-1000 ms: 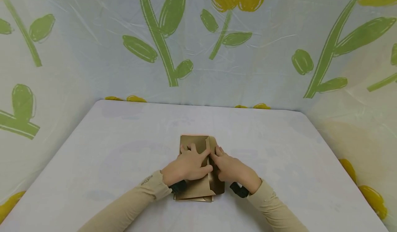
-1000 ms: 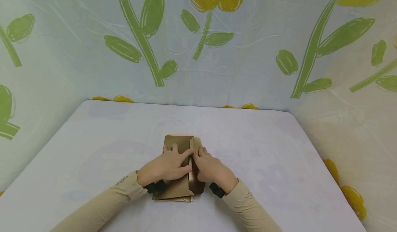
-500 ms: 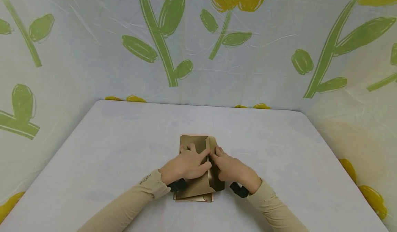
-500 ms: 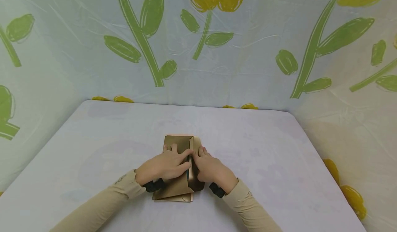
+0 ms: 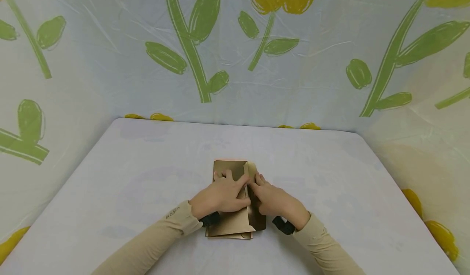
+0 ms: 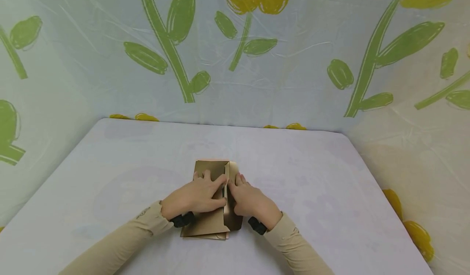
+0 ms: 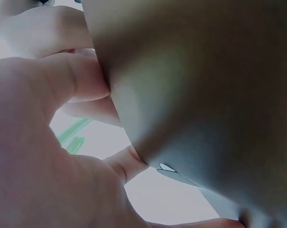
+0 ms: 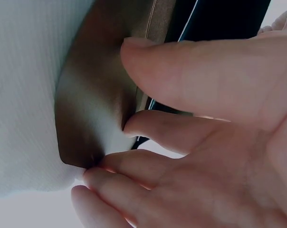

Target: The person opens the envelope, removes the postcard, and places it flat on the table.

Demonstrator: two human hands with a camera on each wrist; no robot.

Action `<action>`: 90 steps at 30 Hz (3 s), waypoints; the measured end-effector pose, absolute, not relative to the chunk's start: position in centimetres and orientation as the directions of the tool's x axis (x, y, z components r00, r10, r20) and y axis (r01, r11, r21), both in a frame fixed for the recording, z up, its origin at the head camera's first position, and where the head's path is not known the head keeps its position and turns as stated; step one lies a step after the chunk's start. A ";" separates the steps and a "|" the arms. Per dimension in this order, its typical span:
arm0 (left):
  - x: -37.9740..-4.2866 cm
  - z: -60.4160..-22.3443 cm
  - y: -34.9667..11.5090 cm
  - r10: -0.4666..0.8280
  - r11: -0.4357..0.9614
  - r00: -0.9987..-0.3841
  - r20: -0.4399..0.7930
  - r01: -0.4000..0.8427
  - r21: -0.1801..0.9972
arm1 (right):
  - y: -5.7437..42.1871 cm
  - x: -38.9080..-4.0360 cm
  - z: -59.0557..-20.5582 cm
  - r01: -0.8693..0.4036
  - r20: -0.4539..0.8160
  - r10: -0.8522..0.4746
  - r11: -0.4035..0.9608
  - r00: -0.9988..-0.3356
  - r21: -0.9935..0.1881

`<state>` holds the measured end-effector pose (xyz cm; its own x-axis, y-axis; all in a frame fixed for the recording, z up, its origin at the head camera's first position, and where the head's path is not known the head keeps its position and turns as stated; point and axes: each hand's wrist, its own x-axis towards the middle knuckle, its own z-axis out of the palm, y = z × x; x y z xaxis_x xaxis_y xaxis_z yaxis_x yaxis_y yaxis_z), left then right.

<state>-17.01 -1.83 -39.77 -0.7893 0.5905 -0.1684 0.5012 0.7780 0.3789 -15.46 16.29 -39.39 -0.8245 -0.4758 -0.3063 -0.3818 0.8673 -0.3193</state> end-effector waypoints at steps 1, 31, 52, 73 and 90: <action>-17.0 -39.8 -1.9 0.594 0.775 -0.787 -0.168 0.502 0.384 | 16.3 -15.5 -39.4 -0.383 -0.304 -0.480 0.864 -0.823 -0.327; -17.2 -40.2 -1.5 0.584 0.810 -0.794 -0.169 0.556 0.186 | 16.2 -15.7 -40.0 -0.491 -0.156 -0.573 0.789 -0.804 -0.369; -16.8 -40.0 -1.6 0.583 0.813 -0.788 -0.198 0.564 0.145 | 17.3 -16.7 -39.7 -0.469 -0.123 -0.597 0.725 -0.793 -0.504; -16.6 -40.3 -1.5 0.584 0.811 -0.787 -0.198 0.578 0.091 | 16.7 -16.2 -39.4 -0.358 -0.253 -0.491 0.829 -0.833 -0.431; -16.3 -40.4 -1.3 0.571 0.817 -0.796 -0.201 0.575 0.042 | 16.9 -16.2 -39.5 -0.365 -0.296 -0.497 0.839 -0.816 -0.405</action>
